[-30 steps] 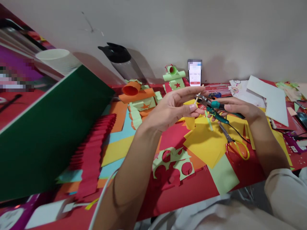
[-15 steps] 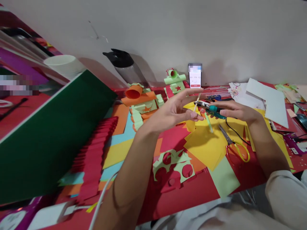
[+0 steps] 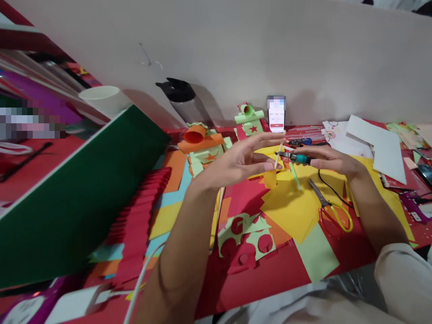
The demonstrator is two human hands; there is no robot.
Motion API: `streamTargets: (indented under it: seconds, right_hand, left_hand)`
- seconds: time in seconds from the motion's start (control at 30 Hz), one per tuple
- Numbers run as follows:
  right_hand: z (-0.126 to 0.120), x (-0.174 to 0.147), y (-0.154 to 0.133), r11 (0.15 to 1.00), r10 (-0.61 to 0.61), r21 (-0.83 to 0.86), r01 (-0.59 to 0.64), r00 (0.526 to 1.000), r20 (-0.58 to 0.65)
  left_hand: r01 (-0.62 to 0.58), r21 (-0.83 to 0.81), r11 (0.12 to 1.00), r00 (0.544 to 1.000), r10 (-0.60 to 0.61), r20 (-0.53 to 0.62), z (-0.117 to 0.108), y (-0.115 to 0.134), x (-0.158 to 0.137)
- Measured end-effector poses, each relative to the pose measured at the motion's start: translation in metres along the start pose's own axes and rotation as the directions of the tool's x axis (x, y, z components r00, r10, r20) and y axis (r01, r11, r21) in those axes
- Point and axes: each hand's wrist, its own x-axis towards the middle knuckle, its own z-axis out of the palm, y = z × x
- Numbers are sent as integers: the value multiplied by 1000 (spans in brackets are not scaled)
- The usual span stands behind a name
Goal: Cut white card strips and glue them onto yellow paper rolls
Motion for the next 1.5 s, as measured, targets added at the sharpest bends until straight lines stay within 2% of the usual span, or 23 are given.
streamTargets:
  seconds: [0.17,0.4,0.6,0.73,0.87,0.97,1.1,1.2,1.3,1.43,1.5]
  right_hand:
    - [7,-1,1,998,27,52,-23,997,-79]
    - [16,-7,1,964,194,212,-162,971,-141]
    - [22,-3,5,916,164,380,-129,984,-62]
    - [23,-3,7,906,195,396,-149,978,-78]
    - [23,-2,2,920,217,353,-170,971,-99]
    - [23,3,-2,952,163,275,-137,984,-72]
    - [21,10,-4,997,76,5,-75,997,-25]
    - [22,11,-7,984,61,-161,-71,996,-66]
    - [26,9,-12,973,77,-208,-97,992,-99]
    - [34,4,-13,975,36,-216,-43,999,-40]
    - [41,1,-9,969,20,-245,-36,997,-69]
  left_hand:
    - [10,-38,999,1000,-10,-2,6,-2,3]
    - [32,-132,991,997,-42,-69,10,1,5]
    - [58,-166,984,994,-72,-78,10,2,6]
    - [60,-182,981,993,-78,-92,11,2,6]
    - [49,-175,983,994,-66,-91,11,1,6]
    - [43,-161,986,994,-58,-92,10,0,6]
    - [38,-119,992,995,-49,-91,10,1,5]
    - [39,-70,997,996,-44,-72,11,3,6]
    - [18,-18,1000,997,-19,-69,13,5,7]
    - [19,37,999,1000,-18,-25,17,5,9]
    - [27,60,998,1000,-27,2,18,5,11]
